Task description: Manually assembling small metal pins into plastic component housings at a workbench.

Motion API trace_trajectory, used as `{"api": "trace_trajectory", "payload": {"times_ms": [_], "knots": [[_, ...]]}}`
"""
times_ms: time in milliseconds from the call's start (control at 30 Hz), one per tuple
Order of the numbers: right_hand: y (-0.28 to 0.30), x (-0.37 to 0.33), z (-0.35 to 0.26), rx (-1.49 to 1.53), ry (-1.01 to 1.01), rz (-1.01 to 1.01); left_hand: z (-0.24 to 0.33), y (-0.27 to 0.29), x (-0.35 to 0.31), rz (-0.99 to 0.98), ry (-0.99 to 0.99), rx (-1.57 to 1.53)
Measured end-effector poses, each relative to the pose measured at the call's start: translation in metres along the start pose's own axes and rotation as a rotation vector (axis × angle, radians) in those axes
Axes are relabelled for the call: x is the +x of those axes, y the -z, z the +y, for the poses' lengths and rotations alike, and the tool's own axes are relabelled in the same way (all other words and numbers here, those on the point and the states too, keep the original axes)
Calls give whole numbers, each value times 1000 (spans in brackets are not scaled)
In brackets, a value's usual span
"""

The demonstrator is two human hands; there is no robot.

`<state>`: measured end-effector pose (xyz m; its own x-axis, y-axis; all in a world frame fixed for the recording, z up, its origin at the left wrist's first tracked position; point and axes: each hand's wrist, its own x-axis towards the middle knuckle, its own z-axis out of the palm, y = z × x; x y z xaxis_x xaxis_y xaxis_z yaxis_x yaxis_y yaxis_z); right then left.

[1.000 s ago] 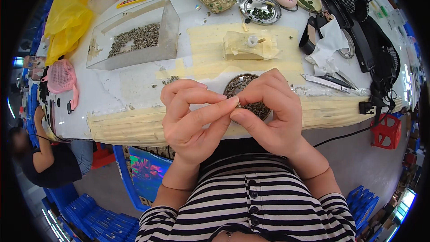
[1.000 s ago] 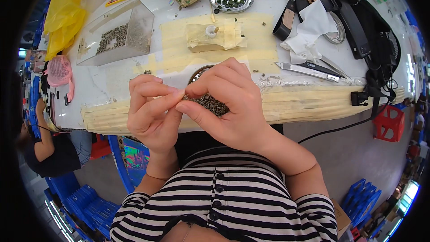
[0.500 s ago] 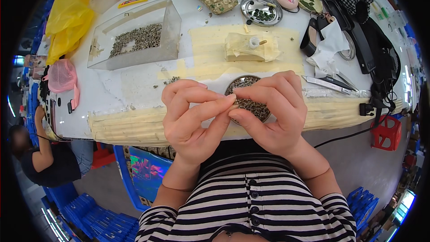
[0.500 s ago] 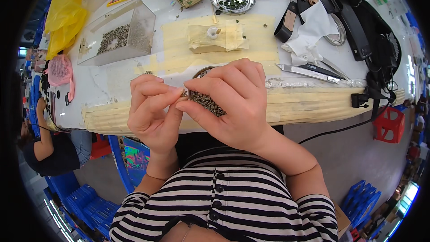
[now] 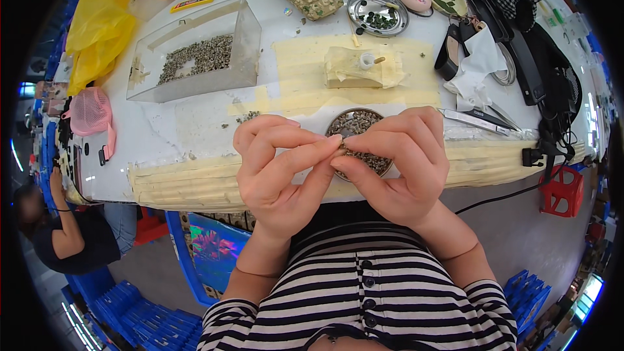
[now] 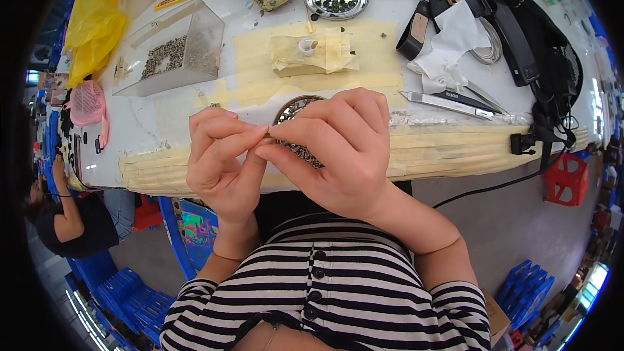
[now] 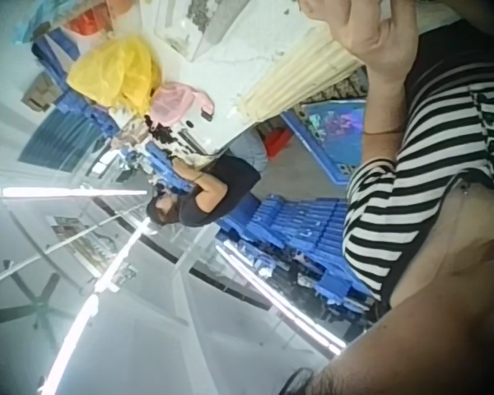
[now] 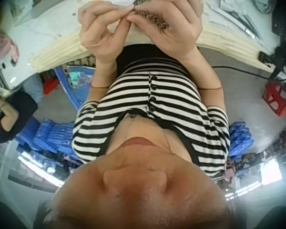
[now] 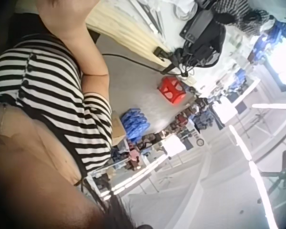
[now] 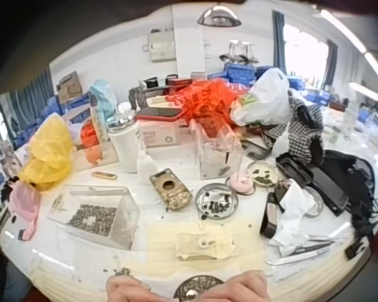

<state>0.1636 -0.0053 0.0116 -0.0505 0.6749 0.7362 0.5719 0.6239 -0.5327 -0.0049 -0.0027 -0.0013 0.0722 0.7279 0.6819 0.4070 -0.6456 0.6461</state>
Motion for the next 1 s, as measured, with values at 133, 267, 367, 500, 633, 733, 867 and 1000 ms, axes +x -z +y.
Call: {"api": "trace_trajectory", "payload": {"times_ms": [133,267,367,500,633,733,867,1000], "knots": [[2,3,2,85,-75,-112,0,2,0,-18,-7,-24],[0,-1,4,46,-13,-62,0,1,0,-14,1,-20],[-2,-3,2,-29,43,15,1,0,0,-16,3,-12],[-3,-4,1,-52,65,39,1,-1,0,-4,8,-5],[-1,-3,0,-62,67,31,3,-2,-1,0,-5,78],[3,-1,1,-5,-2,-7,4,-2,0,-6,-33,128],[4,2,4,83,-120,-64,4,-2,0,2,-33,108],[5,3,1,84,-102,-77,4,-3,-1,7,-24,114]]}}
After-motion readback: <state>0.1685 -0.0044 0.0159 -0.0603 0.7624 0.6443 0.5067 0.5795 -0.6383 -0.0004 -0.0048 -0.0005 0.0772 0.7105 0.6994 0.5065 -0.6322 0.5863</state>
